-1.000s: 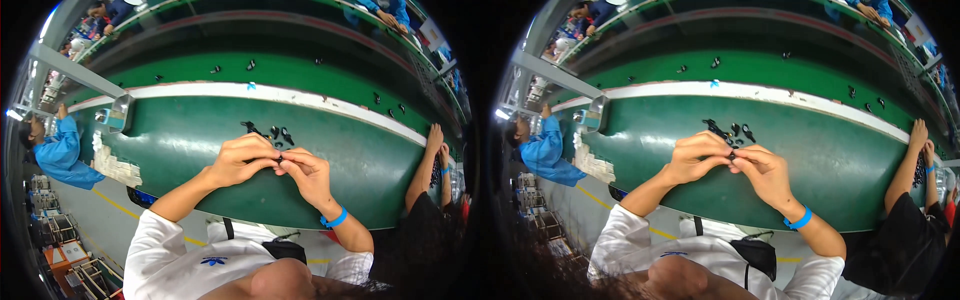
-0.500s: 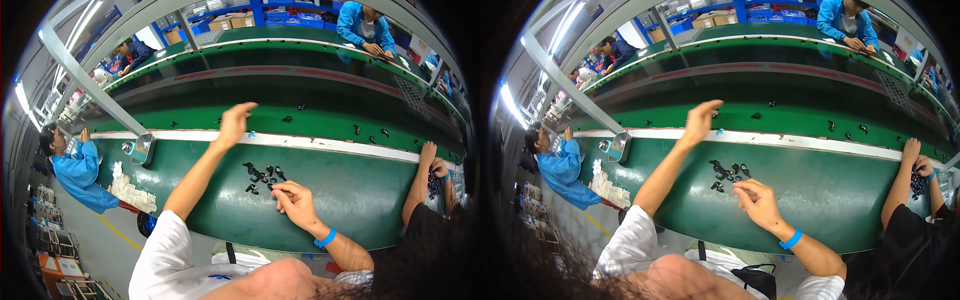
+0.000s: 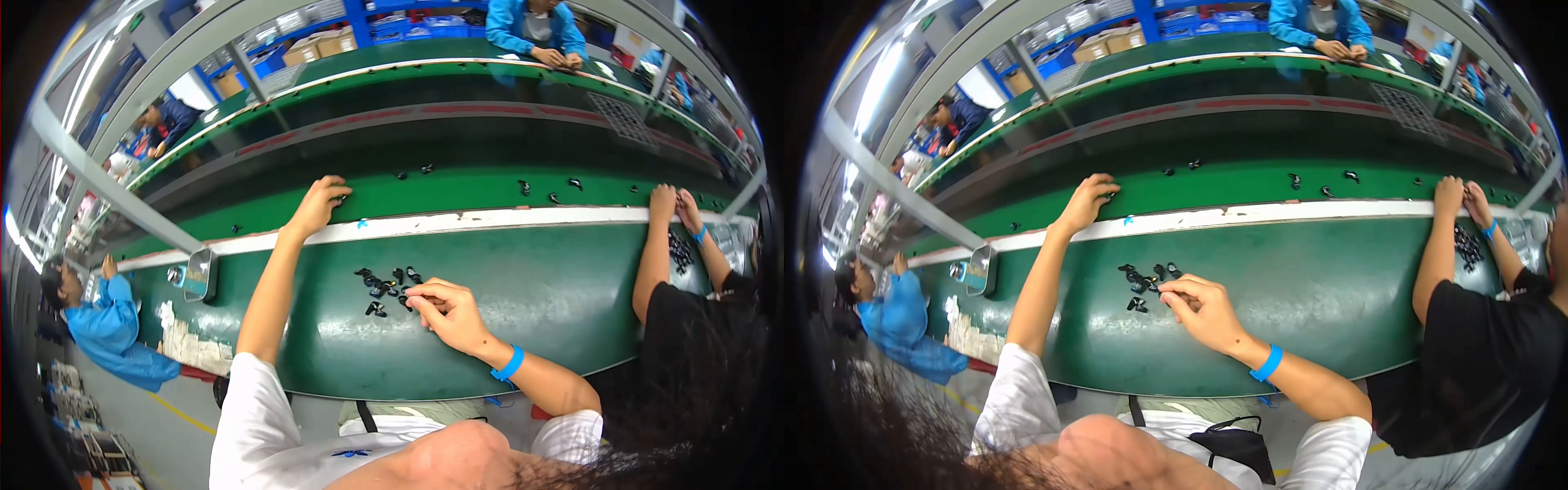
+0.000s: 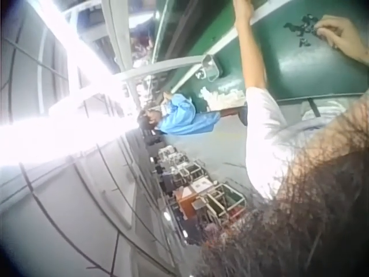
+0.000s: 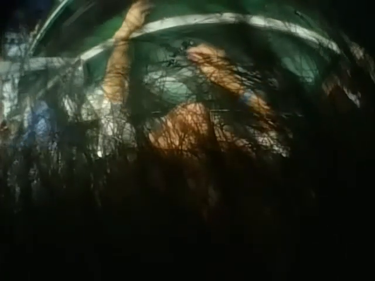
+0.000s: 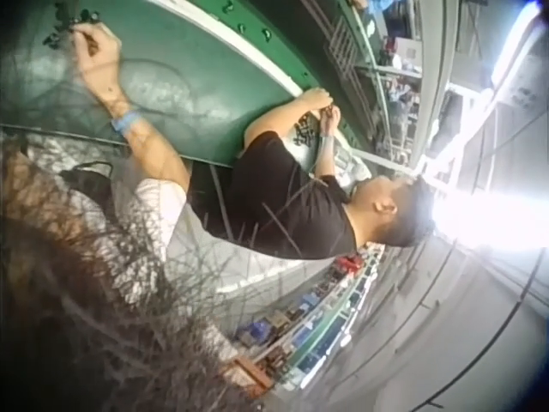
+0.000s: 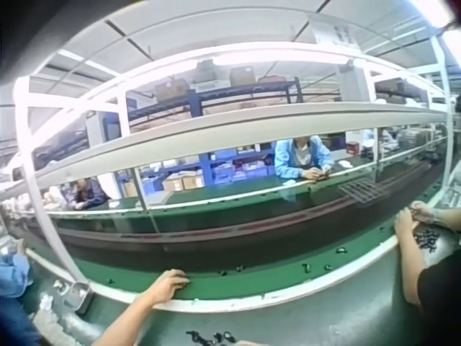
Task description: The person assembles small plastic electronic components by hand on a factory production line.
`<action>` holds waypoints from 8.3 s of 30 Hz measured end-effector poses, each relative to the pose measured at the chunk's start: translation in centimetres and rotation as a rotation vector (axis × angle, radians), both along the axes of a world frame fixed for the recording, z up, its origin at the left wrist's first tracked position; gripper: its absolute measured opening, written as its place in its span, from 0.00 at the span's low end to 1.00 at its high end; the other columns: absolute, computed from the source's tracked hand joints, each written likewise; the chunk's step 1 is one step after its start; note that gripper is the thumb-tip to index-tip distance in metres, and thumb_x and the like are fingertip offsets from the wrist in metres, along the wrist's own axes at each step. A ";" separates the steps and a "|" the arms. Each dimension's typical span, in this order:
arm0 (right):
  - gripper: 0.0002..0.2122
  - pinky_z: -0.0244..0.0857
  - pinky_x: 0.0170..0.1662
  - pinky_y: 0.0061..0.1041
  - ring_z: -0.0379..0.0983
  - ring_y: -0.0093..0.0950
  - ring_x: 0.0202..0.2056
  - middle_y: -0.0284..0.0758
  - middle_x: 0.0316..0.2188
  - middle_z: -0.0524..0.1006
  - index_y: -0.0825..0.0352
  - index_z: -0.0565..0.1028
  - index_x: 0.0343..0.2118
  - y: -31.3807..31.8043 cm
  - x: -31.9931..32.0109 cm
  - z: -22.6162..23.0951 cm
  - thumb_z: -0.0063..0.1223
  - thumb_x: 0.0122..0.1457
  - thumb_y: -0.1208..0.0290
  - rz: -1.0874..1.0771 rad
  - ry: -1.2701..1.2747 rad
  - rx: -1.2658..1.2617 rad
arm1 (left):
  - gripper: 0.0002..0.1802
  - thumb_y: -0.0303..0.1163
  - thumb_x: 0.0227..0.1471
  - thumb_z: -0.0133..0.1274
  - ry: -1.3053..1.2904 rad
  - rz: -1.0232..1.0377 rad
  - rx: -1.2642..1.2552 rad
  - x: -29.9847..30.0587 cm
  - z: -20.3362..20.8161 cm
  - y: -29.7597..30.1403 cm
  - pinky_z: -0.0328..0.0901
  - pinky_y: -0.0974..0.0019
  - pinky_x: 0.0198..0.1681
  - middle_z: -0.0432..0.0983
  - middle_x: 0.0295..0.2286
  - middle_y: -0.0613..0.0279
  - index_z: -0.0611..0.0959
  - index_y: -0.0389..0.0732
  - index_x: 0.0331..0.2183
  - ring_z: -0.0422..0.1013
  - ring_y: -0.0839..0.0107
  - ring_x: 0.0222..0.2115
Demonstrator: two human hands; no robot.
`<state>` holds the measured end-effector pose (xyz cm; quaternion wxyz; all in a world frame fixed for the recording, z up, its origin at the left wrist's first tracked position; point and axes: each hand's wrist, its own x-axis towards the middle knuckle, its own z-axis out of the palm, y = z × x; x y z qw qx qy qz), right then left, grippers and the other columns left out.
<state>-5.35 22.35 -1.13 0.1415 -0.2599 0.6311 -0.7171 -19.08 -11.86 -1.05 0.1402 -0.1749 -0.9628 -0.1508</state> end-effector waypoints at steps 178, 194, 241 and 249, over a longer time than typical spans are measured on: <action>0.11 0.69 0.33 0.21 0.75 0.26 0.31 0.39 0.32 0.77 0.71 0.80 0.32 -0.5 0.2 1.2 0.68 0.44 0.82 -0.075 0.302 -0.149 | 0.12 0.14 0.40 0.64 -0.039 -0.360 1.261 19.2 0.0 14.5 0.74 0.62 0.39 0.77 0.36 0.49 0.81 0.32 0.30 0.75 0.62 0.36; 0.08 0.72 0.33 0.22 0.77 0.29 0.32 0.43 0.34 0.79 0.74 0.80 0.33 -1.0 1.2 1.4 0.63 0.48 0.84 -0.086 0.326 -0.115 | 0.11 0.15 0.38 0.66 0.096 -0.349 1.256 19.0 0.0 14.4 0.74 0.65 0.32 0.81 0.30 0.51 0.80 0.35 0.27 0.76 0.61 0.33; 0.07 0.72 0.31 0.25 0.78 0.32 0.31 0.47 0.30 0.77 0.75 0.77 0.32 -0.6 1.3 1.0 0.62 0.50 0.87 0.053 0.295 -0.212 | 0.11 0.21 0.44 0.64 0.078 -0.489 1.027 18.8 1.5 13.2 0.63 0.66 0.28 0.81 0.26 0.62 0.78 0.43 0.20 0.78 0.63 0.31; 0.04 0.72 0.32 0.23 0.76 0.28 0.31 0.44 0.30 0.76 0.75 0.76 0.32 -0.9 2.2 0.3 0.59 0.53 0.86 0.085 0.065 -0.205 | 0.12 0.10 0.36 0.60 0.089 -0.470 0.996 19.1 1.6 13.0 0.65 0.69 0.29 0.82 0.27 0.57 0.81 0.39 0.20 0.78 0.66 0.31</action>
